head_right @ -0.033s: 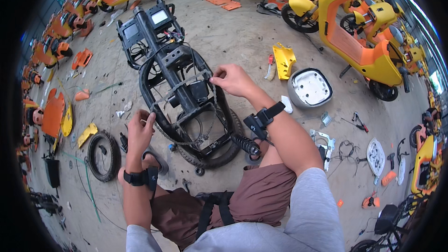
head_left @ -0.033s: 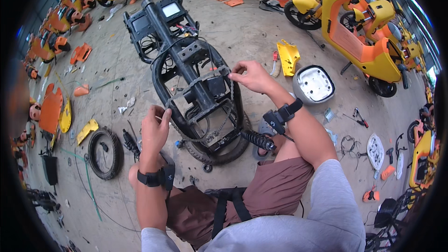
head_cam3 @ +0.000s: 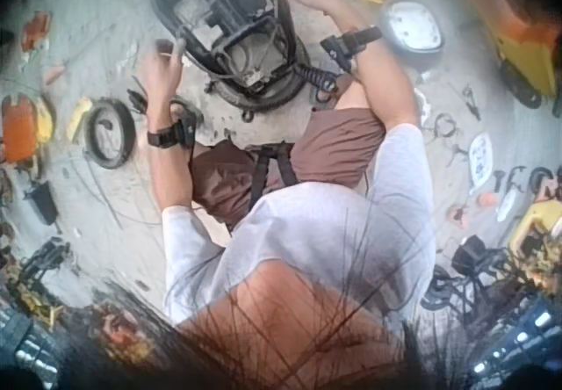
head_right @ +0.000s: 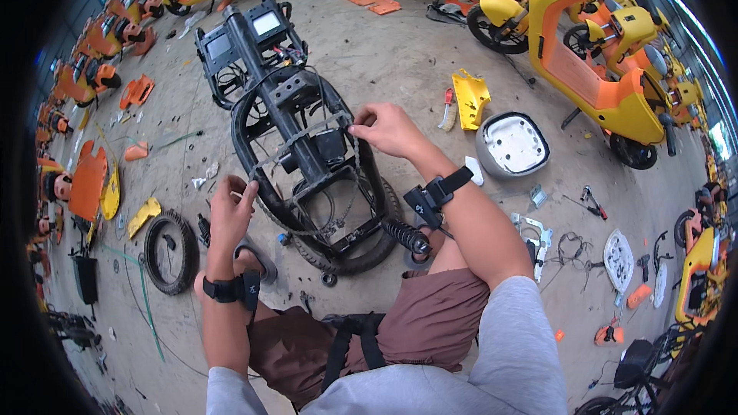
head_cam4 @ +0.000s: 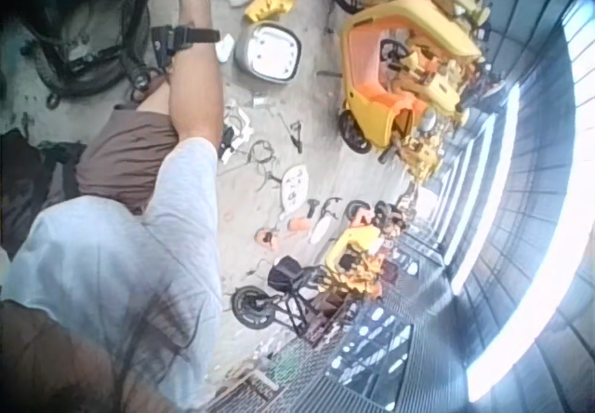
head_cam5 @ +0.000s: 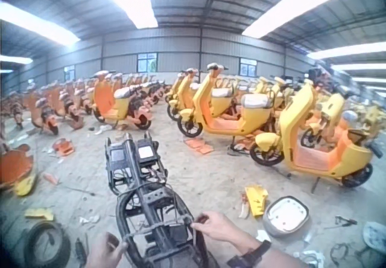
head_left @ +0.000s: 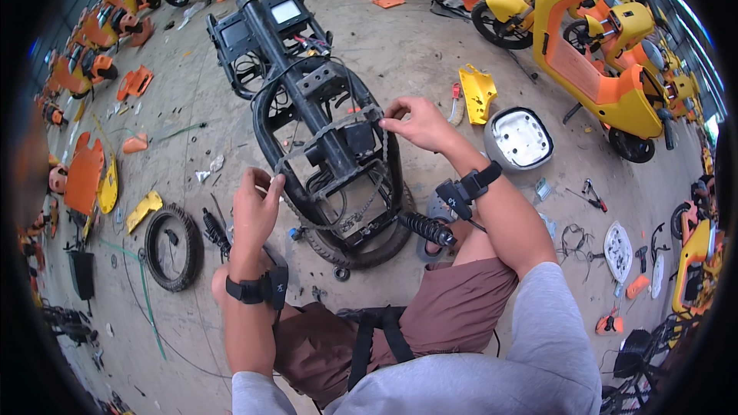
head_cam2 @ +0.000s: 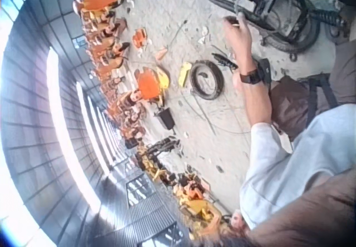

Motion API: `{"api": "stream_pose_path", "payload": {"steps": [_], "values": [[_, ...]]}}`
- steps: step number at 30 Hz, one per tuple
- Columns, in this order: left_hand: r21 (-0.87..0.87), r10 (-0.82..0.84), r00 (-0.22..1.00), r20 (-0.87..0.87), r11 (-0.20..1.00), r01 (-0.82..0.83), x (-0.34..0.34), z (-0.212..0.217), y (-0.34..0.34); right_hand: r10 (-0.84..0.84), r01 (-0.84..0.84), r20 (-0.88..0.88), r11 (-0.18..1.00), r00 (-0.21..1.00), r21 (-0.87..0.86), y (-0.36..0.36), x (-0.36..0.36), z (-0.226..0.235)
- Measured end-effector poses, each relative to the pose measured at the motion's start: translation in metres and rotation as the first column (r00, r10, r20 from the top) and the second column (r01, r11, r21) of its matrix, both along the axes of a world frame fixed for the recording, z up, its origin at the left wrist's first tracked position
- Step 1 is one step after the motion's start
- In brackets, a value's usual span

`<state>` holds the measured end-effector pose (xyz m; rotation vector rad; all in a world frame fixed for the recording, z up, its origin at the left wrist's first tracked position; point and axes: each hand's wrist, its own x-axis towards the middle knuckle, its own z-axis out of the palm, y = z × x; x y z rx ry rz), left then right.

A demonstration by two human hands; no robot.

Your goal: The person manipulates a metal chain by hand, then uses a pair of pliers and a wrench to work on a shock absorber and frame assembly on the floor.

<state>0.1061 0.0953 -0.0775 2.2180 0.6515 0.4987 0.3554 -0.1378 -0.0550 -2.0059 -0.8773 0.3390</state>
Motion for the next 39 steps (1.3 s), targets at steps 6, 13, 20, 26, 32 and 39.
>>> {"api": "stream_pose_path", "payload": {"steps": [6,13,20,26,32,39], "values": [[-0.190,-0.137,0.981,-0.139,0.976,0.109,-0.002,0.006,0.000,-0.021,0.022,0.025,0.999,0.999,-0.047,0.001,0.000,-0.005],[0.022,0.027,1.000,0.010,0.999,-0.028,0.005,0.001,-0.007,-0.016,0.018,0.017,0.992,1.000,-0.128,0.002,-0.004,-0.003],[-0.107,-0.057,0.933,0.355,0.989,0.101,0.005,0.016,-0.015,-0.070,0.071,-0.038,0.997,0.997,0.043,0.003,-0.004,0.009],[-0.036,-0.264,0.889,0.375,0.954,0.298,-0.004,0.061,-0.052,0.241,-0.139,-0.309,0.938,0.920,0.318,-0.002,-0.060,0.085],[0.017,-0.360,0.863,0.355,0.925,0.379,-0.001,0.104,-0.088,0.505,-0.480,-0.285,0.863,0.815,0.158,0.001,-0.105,0.100],[0.272,-0.492,0.778,0.391,0.869,0.413,-0.027,0.123,-0.116,0.547,-0.525,-0.124,0.833,0.828,0.174,-0.023,-0.148,0.079]]}}
